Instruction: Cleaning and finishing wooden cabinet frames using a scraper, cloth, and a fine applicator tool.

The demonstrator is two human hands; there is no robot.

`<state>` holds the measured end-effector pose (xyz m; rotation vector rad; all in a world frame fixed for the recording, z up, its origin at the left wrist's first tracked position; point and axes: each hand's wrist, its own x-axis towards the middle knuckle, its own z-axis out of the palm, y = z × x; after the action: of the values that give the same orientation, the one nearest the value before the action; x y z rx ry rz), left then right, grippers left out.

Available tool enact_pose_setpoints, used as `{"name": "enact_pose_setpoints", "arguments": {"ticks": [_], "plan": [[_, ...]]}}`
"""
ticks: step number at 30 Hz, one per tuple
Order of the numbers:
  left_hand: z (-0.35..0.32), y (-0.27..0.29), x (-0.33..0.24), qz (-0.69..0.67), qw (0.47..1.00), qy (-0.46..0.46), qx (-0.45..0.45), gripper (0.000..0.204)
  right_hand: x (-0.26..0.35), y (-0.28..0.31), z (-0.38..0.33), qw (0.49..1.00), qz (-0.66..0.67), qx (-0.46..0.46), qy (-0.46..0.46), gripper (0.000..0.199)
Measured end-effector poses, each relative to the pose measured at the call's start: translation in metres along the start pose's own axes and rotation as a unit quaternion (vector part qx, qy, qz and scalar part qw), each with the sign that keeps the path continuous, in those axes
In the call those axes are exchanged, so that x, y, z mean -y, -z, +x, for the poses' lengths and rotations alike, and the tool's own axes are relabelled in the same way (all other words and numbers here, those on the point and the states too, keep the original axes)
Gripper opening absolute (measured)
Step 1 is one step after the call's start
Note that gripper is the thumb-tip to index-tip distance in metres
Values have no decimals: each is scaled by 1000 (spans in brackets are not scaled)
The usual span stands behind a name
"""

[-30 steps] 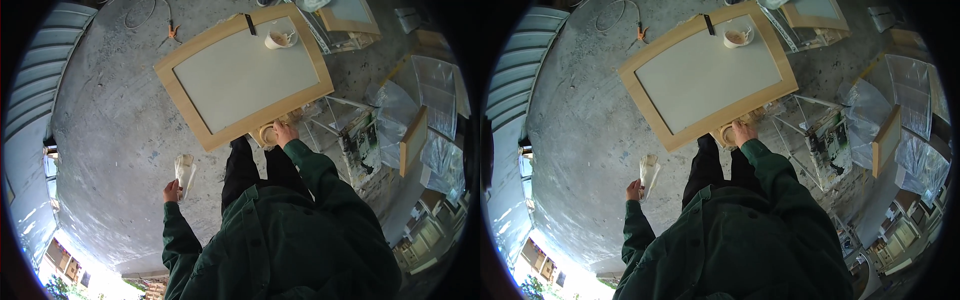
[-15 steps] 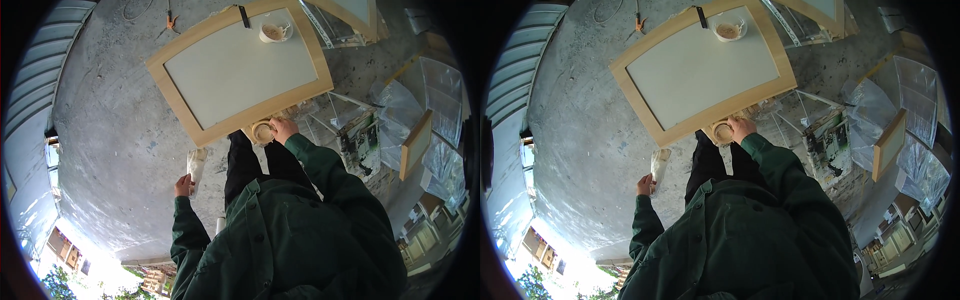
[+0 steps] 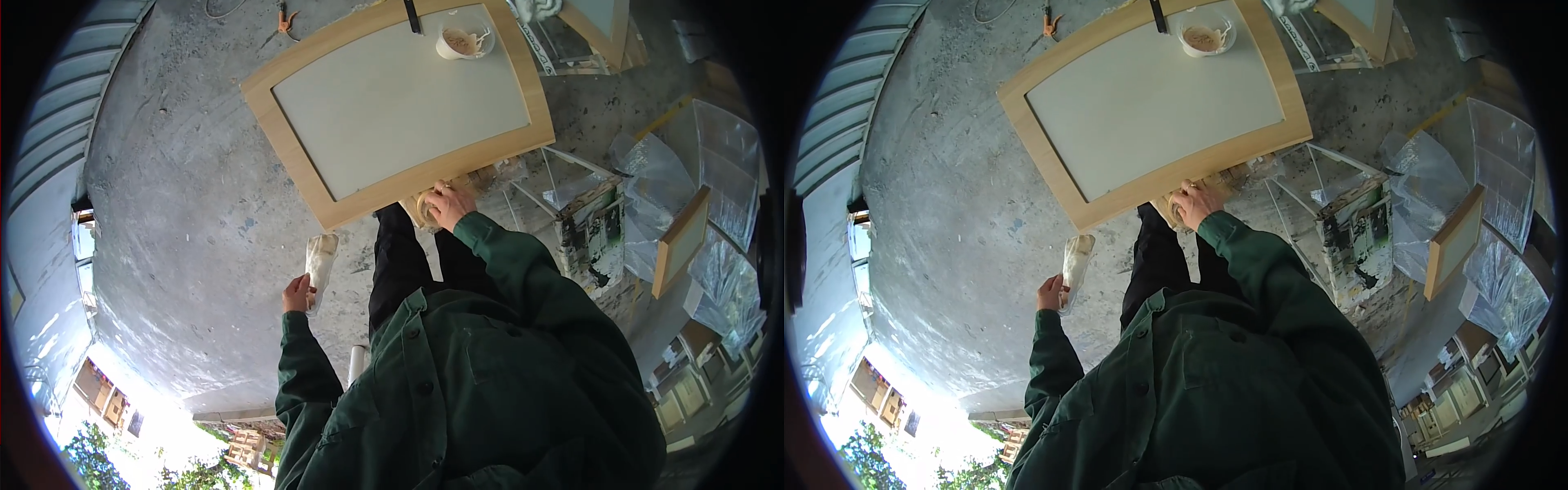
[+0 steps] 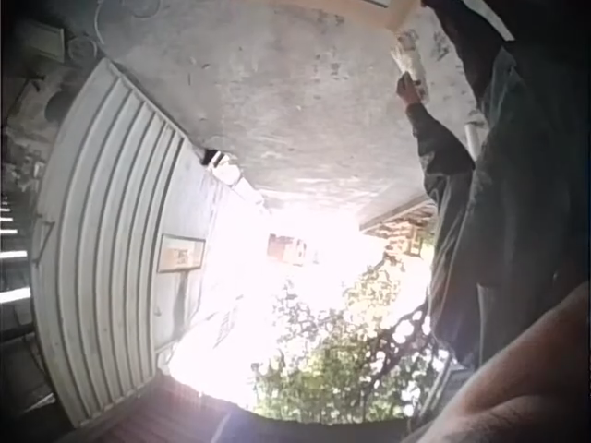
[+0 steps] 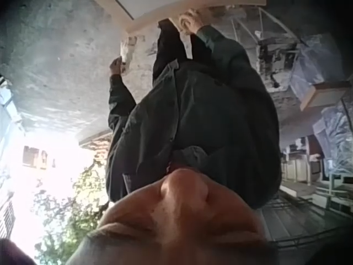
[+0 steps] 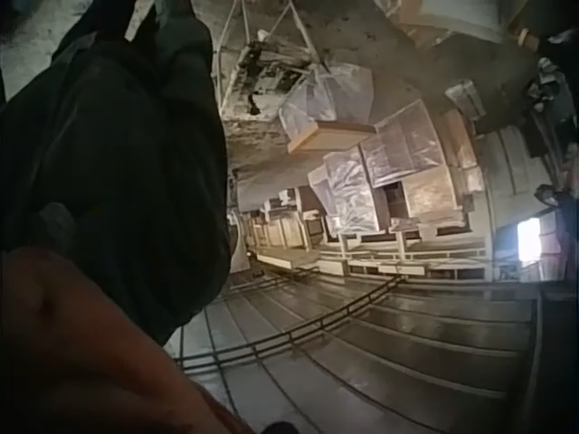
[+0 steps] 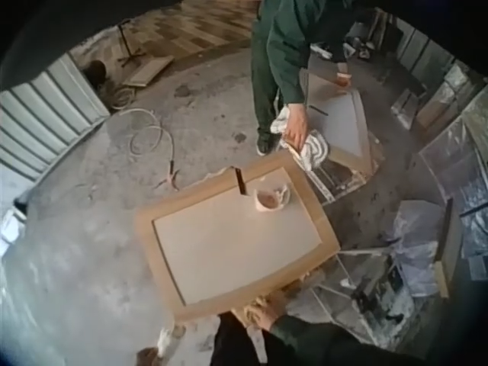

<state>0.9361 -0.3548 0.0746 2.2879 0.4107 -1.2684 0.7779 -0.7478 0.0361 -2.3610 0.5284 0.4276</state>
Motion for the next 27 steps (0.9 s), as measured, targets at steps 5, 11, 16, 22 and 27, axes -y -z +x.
{"name": "enact_pose_setpoints", "arguments": {"ticks": [5, 11, 16, 22, 27], "plan": [[0, 4, 9, 6, 1000, -8, -6, 36, 1, -2, 3, 1000, 11, -3, -18, 8], [3, 5, 10, -1, 1000, -4, -9, 37, -4, -3, 0, 990, 90, -58, -94, 9], [5, 3, 10, -13, 999, -36, -21, 37, -11, -7, -8, 988, 71, -106, -85, 9], [9, 6, 14, 0, 1000, -18, -17, 36, -11, -13, -18, 978, 49, -199, 29, 4], [4, 1, 5, -8, 1000, -23, -11, 36, -15, -17, -21, 982, 55, -182, 6, 5]]}}
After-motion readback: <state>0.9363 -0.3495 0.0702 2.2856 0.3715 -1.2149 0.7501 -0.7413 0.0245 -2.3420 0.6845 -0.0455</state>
